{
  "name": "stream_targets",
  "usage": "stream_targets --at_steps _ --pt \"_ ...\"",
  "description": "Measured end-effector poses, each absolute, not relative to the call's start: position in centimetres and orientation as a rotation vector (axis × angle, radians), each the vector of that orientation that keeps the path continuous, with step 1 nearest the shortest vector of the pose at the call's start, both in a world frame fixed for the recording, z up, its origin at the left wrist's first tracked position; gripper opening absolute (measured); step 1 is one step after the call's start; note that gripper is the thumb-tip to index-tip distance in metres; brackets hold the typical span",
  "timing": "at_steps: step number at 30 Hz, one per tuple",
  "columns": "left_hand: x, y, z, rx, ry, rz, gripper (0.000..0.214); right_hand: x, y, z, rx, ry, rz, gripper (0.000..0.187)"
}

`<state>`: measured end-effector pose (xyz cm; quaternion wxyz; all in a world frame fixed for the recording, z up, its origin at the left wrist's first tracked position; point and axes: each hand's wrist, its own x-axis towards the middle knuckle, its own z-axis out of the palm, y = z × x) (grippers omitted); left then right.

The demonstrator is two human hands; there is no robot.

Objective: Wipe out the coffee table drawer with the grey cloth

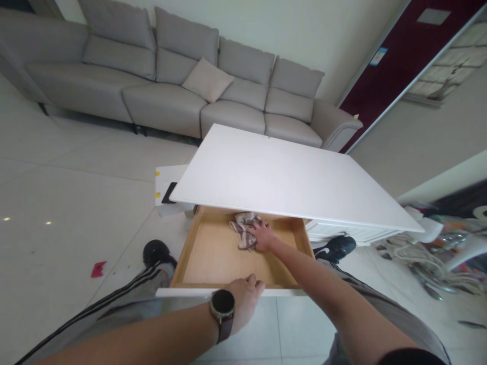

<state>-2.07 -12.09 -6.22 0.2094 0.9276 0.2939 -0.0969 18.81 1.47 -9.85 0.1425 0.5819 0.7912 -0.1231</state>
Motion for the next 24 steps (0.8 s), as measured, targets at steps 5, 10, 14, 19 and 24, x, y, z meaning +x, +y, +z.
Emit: stream_targets --at_steps 5,10,14,19,24 --pt "-1.7 -12.2 -6.1 2.597 0.996 -0.327 0.045 28.8 -2.1 -10.0 1.881 1.974 -0.301 0.086" --pt "-1.7 -11.9 -5.0 2.539 0.992 -0.402 0.047 30.8 -5.1 -11.6 1.845 2.064 -0.305 0.088" --pt "-1.8 -11.8 -4.7 2.554 0.969 -0.382 0.045 31.0 -8.0 -11.8 1.587 2.181 -0.425 0.084" --pt "-1.8 -11.9 -4.5 2.581 0.920 -0.392 0.044 31.2 -10.0 -10.8 1.350 2.191 -0.534 0.081" --pt "-2.2 -11.8 -3.8 2.625 0.853 -0.375 0.041 29.0 -9.6 -10.3 1.304 2.274 -0.404 0.076"
